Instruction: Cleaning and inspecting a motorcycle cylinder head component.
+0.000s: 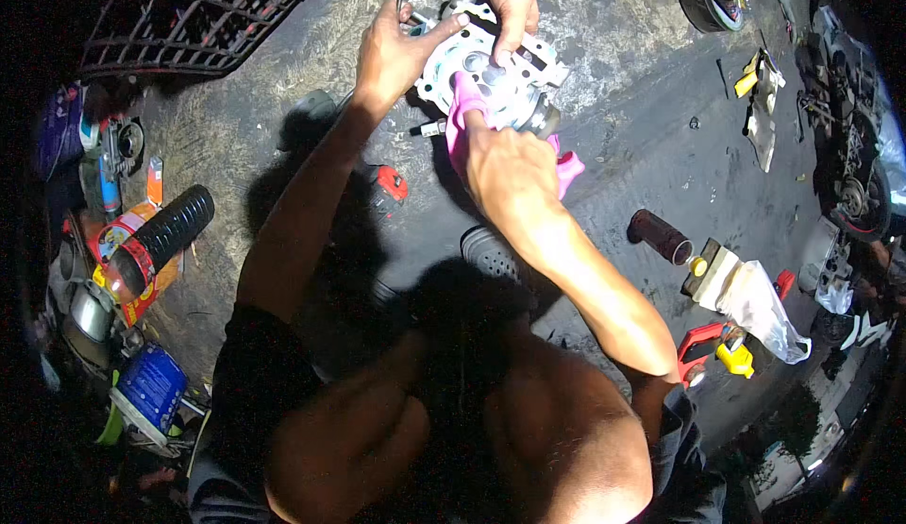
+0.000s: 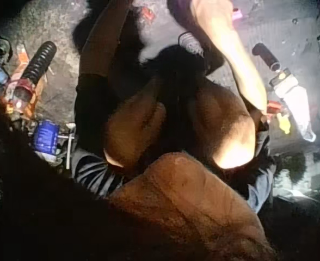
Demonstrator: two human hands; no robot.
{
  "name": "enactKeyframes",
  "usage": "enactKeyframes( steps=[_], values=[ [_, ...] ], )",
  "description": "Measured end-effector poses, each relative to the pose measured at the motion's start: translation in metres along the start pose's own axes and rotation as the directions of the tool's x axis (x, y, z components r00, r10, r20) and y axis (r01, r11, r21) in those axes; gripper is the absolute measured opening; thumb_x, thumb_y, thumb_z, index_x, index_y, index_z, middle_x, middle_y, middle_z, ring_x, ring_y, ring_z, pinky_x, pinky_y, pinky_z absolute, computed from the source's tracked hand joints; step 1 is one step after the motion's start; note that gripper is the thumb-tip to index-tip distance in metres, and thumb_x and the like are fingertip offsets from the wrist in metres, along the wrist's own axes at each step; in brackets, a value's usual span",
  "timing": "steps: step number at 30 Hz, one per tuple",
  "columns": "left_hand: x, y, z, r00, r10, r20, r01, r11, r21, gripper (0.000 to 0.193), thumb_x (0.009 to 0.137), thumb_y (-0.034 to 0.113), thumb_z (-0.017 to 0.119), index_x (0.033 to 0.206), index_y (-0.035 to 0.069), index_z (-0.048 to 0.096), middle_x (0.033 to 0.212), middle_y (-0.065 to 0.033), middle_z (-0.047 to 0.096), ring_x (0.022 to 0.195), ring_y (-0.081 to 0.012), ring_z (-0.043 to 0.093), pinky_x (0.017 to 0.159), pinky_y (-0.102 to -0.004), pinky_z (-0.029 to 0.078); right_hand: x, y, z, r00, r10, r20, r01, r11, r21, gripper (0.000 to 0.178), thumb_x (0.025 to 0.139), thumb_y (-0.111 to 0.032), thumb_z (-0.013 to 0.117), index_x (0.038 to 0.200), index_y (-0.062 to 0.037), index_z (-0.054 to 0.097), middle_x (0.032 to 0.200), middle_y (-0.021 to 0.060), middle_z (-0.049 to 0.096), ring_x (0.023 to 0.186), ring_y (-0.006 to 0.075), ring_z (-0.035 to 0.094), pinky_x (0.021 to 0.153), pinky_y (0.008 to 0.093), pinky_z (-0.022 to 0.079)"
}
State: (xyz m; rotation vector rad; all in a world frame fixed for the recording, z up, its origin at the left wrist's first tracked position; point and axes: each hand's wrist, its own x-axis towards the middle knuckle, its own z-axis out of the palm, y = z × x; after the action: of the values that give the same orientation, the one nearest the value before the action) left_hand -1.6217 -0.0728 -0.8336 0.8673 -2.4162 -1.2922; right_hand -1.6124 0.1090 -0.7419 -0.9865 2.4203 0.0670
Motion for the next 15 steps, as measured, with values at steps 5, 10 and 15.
enactKeyframes(
  steps=[5, 10, 15],
  values=[
    [0.003, -0.009, -0.004, 0.998, 0.043, -0.053, -0.042, 0.999, 0.02, 0.069, 0.064, 0.052, 0.083, 0.097, -0.003, 0.058, 0.087, -0.0194, 0.067, 0.08, -0.0281, 0.067, 0.072, -0.0374, 0.052, 0.011, -0.015, -0.011, 1.0, -0.009, 0.02, 0.011, 0.998, -0.062, 0.038, 0.088, -0.01, 0.046, 0.125, -0.0034, 0.049, 0.07, 0.022, 0.065, 0.068, 0.0366, 0.068, 0.06, 0.046, 0.055],
    [0.0, -0.006, -0.005, 1.0, -0.017, -0.013, 0.017, 1.0, -0.003, 0.068, 0.066, 0.051, 0.082, 0.1, -0.003, 0.058, 0.088, -0.0191, 0.068, 0.081, -0.0301, 0.068, 0.072, -0.0378, 0.052, 0.008, -0.013, -0.024, 0.991, -0.13, 0.026, 0.133, 0.954, -0.268, 0.017, 0.088, -0.013, 0.051, 0.091, -0.0042, 0.065, 0.072, 0.0159, 0.068, 0.068, 0.0282, 0.07, 0.059, 0.0397, 0.055],
    [-0.009, -0.006, -0.012, 0.997, -0.072, -0.022, 0.071, 0.997, -0.004, 0.082, 0.065, 0.058, 0.079, 0.111, -0.005, 0.056, 0.105, -0.0266, 0.065, 0.095, -0.037, 0.066, 0.083, -0.0418, 0.052, 0.013, -0.002, -0.044, 0.969, -0.159, 0.192, 0.203, 0.949, -0.243, 0.021, 0.091, -0.014, 0.048, 0.091, -0.007, 0.068, 0.075, 0.0152, 0.069, 0.072, 0.0272, 0.07, 0.064, 0.0395, 0.056]
  ],
)
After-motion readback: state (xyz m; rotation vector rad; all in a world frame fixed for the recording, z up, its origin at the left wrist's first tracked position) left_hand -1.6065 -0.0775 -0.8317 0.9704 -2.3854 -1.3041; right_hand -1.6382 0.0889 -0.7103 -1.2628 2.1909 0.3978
